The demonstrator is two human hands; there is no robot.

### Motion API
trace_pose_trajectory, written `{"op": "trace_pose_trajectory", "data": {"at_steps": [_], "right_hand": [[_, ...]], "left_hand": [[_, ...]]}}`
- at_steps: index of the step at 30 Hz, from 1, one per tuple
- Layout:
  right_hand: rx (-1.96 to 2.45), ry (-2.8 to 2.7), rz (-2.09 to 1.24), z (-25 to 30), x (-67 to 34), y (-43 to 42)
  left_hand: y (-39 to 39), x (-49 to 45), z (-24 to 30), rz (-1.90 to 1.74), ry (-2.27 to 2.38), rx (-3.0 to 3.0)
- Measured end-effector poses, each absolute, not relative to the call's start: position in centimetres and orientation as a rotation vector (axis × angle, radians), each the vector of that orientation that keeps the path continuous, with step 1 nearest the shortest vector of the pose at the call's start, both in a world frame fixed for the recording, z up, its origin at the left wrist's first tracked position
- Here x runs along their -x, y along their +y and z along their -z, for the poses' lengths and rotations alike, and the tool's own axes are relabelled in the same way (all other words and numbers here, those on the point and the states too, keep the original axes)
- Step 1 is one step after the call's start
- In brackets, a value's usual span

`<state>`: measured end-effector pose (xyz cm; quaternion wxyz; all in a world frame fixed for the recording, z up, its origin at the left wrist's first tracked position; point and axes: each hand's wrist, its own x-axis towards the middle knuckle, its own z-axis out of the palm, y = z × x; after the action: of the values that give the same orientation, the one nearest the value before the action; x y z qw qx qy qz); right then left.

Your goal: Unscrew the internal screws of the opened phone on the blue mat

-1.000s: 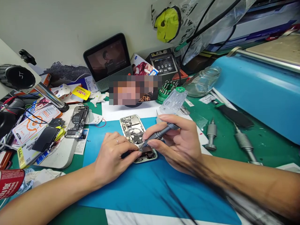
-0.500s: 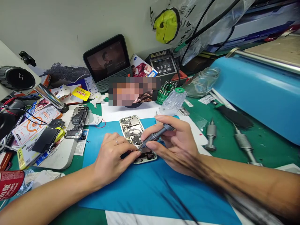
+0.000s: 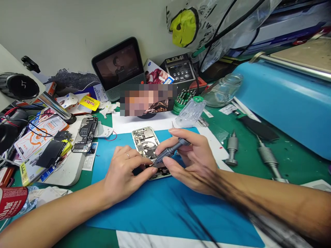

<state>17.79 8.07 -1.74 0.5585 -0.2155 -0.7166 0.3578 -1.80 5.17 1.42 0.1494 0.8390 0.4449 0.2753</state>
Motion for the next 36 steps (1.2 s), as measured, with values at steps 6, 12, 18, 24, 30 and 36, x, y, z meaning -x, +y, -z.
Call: {"op": "trace_pose_trajectory", "data": {"at_steps": [6,12,18,24,30,36], "right_hand": [[0.545,-1.632,-0.883,1.5,-17.7,8.2],[0.544,-1.628,-0.919,1.9,-17.8,8.4],[0.456,-1.811,-0.666,1.6,-18.1,8.4],[0.367,-1.958,-0.438,1.5,-18.4,8.6],[0.417,-1.983,-0.479,1.5,-18.5,8.4],[0.422,-2.021,-0.5,1.7,-18.5,8.4]], "left_hand": [[5.3,1.8,-1.2,-0.839,1.27,-2.427],[5.0,1.8,-1.7,-0.987,1.225,-2.47],[3.0,1.3,-1.8,-0.967,0.839,-2.803],[2.0,0.9,-1.3,-0.691,0.922,-2.984],[1.8,0.9,-1.3,-0.65,1.03,-3.038],[1.7,0.9,-1.2,-0.546,1.133,-3.073]]}}
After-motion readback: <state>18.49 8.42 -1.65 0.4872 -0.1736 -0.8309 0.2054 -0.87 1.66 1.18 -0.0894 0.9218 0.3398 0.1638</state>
